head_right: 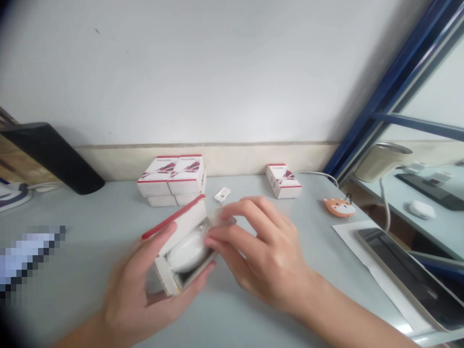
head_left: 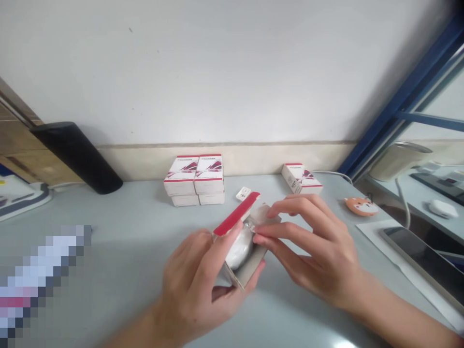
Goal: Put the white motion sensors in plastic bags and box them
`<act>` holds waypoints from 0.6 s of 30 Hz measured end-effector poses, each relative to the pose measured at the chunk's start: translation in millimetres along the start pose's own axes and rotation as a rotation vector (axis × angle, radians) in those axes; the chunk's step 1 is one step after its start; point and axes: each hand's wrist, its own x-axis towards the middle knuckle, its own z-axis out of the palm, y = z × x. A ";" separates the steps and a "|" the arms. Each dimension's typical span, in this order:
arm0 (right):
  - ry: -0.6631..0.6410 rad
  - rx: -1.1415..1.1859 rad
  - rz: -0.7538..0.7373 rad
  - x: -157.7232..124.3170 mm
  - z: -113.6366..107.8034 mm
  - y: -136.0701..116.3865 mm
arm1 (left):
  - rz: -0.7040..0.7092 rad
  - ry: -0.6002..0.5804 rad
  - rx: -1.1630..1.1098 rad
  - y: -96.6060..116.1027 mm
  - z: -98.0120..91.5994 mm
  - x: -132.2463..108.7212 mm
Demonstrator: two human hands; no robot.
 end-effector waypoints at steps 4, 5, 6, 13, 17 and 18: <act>-0.034 -0.014 -0.050 -1.9 1.2 4.6 | -0.017 0.003 0.002 0.3 0.5 -1.7; -0.040 -0.019 -0.065 -2.2 1.4 5.6 | -0.019 0.005 0.003 0.2 0.6 -1.9; -0.043 -0.025 -0.081 -2.3 1.3 6.3 | -0.020 0.007 0.005 0.1 0.7 -2.0; -0.112 0.045 -0.121 -0.7 -4.1 11.0 | -0.051 0.012 -0.018 -6.2 -1.1 0.5; 0.181 0.080 -0.066 -3.9 7.3 26.7 | -0.137 0.037 -0.026 -3.2 -2.2 -10.5; 0.197 0.075 0.015 -5.9 13.1 32.8 | -0.179 0.066 -0.006 -0.3 -2.7 -14.2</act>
